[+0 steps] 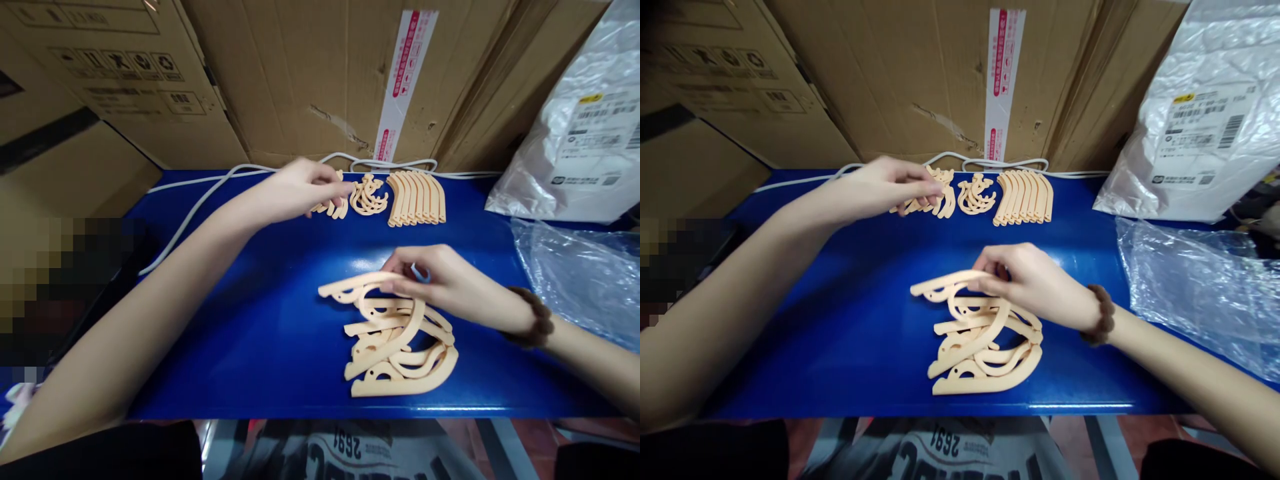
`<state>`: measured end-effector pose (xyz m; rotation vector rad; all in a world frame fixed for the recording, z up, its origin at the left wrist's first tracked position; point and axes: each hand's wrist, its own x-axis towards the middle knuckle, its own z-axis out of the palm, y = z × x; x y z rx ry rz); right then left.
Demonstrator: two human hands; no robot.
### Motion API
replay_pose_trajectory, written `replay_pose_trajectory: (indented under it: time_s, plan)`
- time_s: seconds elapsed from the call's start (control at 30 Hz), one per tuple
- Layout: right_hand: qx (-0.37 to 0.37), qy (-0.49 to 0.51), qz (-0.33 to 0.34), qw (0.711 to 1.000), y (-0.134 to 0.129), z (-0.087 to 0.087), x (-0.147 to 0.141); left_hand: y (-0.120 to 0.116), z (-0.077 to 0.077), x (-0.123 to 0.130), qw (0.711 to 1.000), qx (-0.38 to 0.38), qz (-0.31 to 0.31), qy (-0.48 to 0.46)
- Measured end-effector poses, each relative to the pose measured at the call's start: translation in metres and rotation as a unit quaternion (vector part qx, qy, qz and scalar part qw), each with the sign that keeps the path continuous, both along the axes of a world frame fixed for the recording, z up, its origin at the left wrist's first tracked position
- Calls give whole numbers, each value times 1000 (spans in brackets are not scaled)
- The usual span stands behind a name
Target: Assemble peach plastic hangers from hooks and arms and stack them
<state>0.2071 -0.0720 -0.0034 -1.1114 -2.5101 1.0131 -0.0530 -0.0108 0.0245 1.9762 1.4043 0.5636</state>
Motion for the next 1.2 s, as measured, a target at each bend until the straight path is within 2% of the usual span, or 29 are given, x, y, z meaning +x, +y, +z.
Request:
replay_pose_trajectory:
  time_s: [0.07,0.13,0.2,0.3,0.4,0.5,0.6,0.73,0.87,0.97,1.07,1.2]
  plan:
    - [-13,84,-87,993,7,6,1,-3,-4,6,988,-116,-67,-75]
    - [7,159,-167,973,14,11,2,-4,-8,11,967,-183,-97,-147]
    - [35,211,-228,950,21,15,4,-3,-12,15,954,-190,-80,-216]
    - [56,267,-278,921,31,18,6,1,-17,22,940,-166,-14,-296]
    - [55,292,-297,908,35,17,4,4,-23,31,926,-173,-14,-335]
    - [66,270,-283,918,35,15,-1,6,-30,43,905,-169,-26,-389]
    - [49,279,-262,923,37,15,-6,5,-33,53,889,-119,1,-443]
    - [79,303,-259,914,47,19,-6,4,-28,57,901,-52,30,-430]
    - [161,260,-260,916,57,26,0,3,-23,52,929,21,50,-365]
    - [305,117,-254,910,61,33,2,1,-20,46,953,54,49,-294]
    - [426,-76,-193,881,62,43,-2,-2,-14,39,972,54,18,-230]
    - [491,-232,-116,832,64,52,-16,-2,-5,29,981,34,-12,-191]
